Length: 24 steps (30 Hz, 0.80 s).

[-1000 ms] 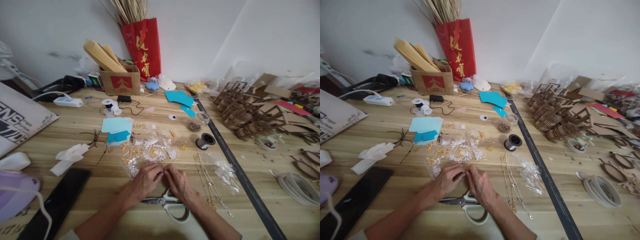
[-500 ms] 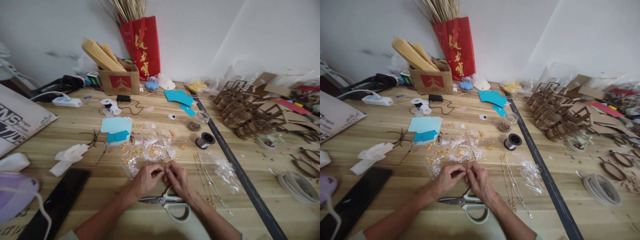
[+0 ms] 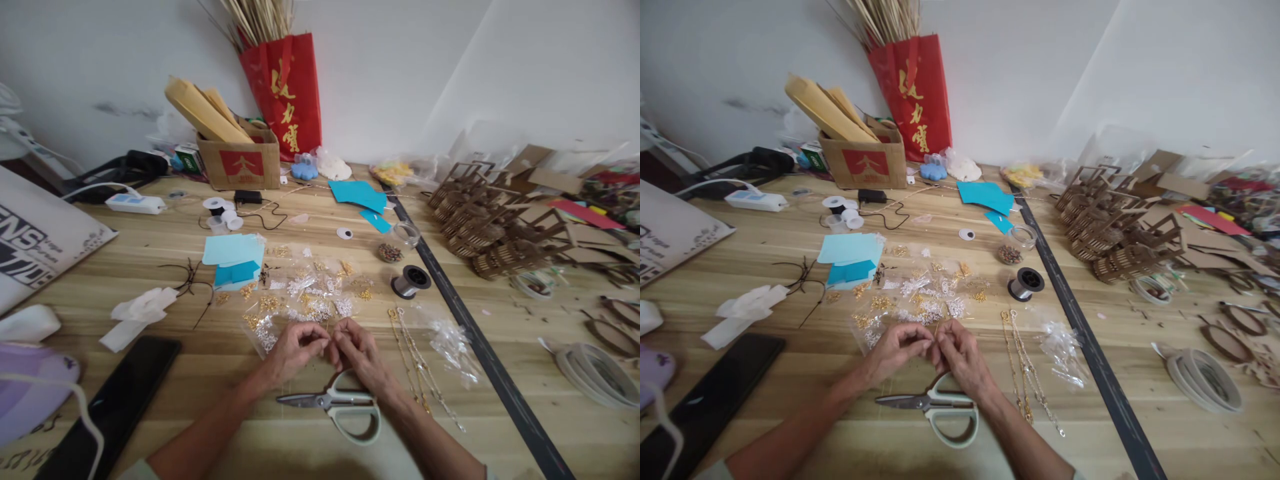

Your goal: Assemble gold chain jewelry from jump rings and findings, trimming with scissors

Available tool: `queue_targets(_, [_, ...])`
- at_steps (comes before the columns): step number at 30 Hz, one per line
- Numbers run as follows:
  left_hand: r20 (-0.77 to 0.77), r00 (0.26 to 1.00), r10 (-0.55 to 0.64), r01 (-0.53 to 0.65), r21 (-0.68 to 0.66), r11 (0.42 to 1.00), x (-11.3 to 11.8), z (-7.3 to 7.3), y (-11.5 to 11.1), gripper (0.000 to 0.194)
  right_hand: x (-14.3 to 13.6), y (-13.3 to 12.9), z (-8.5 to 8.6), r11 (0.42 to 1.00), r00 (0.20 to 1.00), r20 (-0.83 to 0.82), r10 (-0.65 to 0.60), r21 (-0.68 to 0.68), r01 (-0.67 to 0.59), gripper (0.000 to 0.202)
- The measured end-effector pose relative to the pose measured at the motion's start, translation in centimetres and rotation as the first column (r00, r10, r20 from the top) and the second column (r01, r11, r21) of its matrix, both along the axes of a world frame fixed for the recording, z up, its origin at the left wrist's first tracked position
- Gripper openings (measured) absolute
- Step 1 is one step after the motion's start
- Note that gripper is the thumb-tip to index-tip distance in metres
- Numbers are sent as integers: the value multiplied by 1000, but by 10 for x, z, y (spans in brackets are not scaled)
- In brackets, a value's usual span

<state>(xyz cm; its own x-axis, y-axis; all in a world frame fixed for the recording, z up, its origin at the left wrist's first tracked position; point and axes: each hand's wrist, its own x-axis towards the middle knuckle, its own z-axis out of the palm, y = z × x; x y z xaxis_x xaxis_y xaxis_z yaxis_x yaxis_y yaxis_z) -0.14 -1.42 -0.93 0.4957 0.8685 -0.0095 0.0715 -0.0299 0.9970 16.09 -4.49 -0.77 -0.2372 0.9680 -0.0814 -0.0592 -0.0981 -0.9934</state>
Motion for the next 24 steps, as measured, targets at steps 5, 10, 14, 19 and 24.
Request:
queue_targets(5, [-28,1000,-3,2,-57,998,0,0,1,14,-1,0,-4,1000,999,-31,-6,-18,6,34])
queue_targets(10, [-9,1000,-10,9,-74,997,0,3,2,17,-2,0,-3,1000,1000,-26,4,-17,-5,34])
queue_targets(14, [3,1000,-1,1,-70,998,1,2,2,16,-1,0,-2,1000,1000,-9,8,-14,-8,34])
queue_targets(19, [2,1000,-2,2,-47,999,1,-2,1,15,-2,-1,-3,1000,1000,-16,16,-12,-16,34])
queue_targets(24, [-9,1000,-22,22,5,1000,-2,-4,1,16,-3,-2,-6,999,999,-19,33,-20,-34,33])
